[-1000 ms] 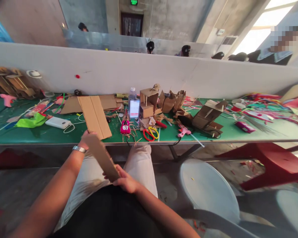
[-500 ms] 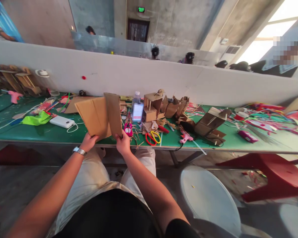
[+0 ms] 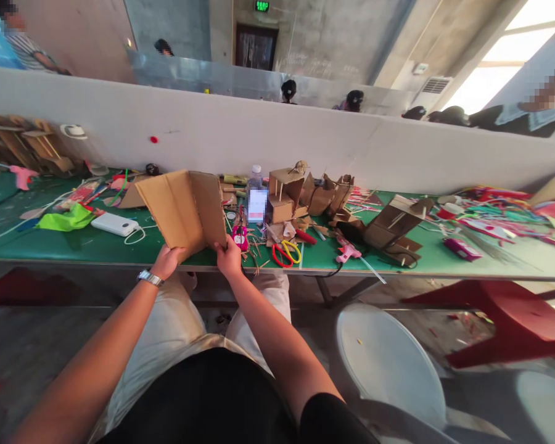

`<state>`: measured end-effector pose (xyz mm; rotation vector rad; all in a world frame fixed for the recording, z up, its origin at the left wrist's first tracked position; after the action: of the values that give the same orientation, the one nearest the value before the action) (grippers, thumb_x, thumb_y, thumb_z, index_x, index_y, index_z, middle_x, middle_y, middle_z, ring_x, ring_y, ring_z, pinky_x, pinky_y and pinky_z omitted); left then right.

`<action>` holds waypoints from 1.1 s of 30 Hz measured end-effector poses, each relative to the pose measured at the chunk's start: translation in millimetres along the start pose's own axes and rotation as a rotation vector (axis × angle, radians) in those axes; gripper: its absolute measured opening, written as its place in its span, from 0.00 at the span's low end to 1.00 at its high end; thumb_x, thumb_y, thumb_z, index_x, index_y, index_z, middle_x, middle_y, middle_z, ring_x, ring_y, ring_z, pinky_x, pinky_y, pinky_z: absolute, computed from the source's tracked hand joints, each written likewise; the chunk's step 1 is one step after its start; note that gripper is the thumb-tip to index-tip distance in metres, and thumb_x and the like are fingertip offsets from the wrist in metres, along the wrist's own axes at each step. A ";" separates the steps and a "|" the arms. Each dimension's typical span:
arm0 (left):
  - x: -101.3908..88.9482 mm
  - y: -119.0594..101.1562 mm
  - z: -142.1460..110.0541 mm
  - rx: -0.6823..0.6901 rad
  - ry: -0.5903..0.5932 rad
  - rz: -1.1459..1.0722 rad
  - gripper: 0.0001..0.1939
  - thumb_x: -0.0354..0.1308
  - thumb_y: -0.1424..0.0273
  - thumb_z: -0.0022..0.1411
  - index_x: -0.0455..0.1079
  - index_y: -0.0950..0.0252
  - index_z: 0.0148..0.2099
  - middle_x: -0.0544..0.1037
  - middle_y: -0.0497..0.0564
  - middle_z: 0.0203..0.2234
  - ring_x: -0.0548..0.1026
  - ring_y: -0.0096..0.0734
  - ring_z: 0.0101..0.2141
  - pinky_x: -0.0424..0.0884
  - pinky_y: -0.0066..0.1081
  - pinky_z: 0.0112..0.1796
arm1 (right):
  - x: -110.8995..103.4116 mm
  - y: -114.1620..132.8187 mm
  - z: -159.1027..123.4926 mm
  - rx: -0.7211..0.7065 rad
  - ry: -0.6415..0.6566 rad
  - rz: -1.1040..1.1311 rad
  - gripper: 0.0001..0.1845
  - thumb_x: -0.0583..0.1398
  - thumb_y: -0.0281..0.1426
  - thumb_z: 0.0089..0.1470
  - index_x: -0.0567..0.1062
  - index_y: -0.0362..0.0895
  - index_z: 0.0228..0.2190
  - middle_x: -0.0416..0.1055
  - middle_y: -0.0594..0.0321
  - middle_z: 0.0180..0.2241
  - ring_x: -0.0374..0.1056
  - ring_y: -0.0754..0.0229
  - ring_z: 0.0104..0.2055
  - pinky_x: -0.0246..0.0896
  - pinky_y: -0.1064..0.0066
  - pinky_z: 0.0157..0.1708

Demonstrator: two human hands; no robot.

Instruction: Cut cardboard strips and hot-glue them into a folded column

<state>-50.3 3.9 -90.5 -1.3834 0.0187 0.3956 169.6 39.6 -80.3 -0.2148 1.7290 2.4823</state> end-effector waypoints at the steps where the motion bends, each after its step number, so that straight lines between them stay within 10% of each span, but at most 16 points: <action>1: 0.4 0.4 0.4 -0.003 0.001 0.001 0.19 0.61 0.62 0.71 0.71 0.64 0.59 0.76 0.58 0.56 0.78 0.44 0.51 0.78 0.47 0.50 | 0.2 -0.7 0.0 -0.002 0.000 -0.004 0.20 0.60 0.33 0.56 0.77 0.43 0.50 0.81 0.55 0.47 0.74 0.48 0.53 0.68 0.59 0.56; 20: 14.2 -20.7 -8.5 0.054 0.086 -0.073 0.18 0.65 0.61 0.66 0.75 0.67 0.52 0.80 0.57 0.49 0.78 0.47 0.51 0.74 0.50 0.54 | -2.9 5.8 -8.3 -0.008 -0.016 -0.086 0.22 0.60 0.34 0.58 0.74 0.43 0.54 0.81 0.51 0.49 0.76 0.46 0.52 0.70 0.58 0.53; 26: 14.3 -38.9 -8.6 0.054 0.121 -0.264 0.45 0.73 0.64 0.45 0.66 0.65 0.66 0.76 0.59 0.59 0.72 0.51 0.61 0.64 0.45 0.63 | 5.0 17.3 -16.4 -0.062 0.080 -0.099 0.18 0.59 0.36 0.60 0.75 0.44 0.50 0.81 0.53 0.45 0.77 0.47 0.48 0.70 0.59 0.51; 33: 17.8 -27.0 9.5 -0.088 0.156 -0.522 0.49 0.76 0.48 0.42 0.70 0.65 0.63 0.81 0.61 0.51 0.73 0.62 0.59 0.68 0.52 0.59 | 13.2 36.9 -11.2 -0.059 0.201 -0.094 0.24 0.61 0.34 0.58 0.67 0.46 0.55 0.80 0.55 0.43 0.78 0.47 0.43 0.72 0.57 0.45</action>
<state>-28.0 14.2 -67.3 -1.4428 -0.2300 -0.1493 151.0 16.5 -52.3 -0.5562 1.6721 2.5202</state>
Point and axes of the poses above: each hand's wrist, its own z-axis towards the middle knuckle, its own x-axis out of the palm, y = z × x, the point moved 6 cm from there along z, towards the middle knuckle
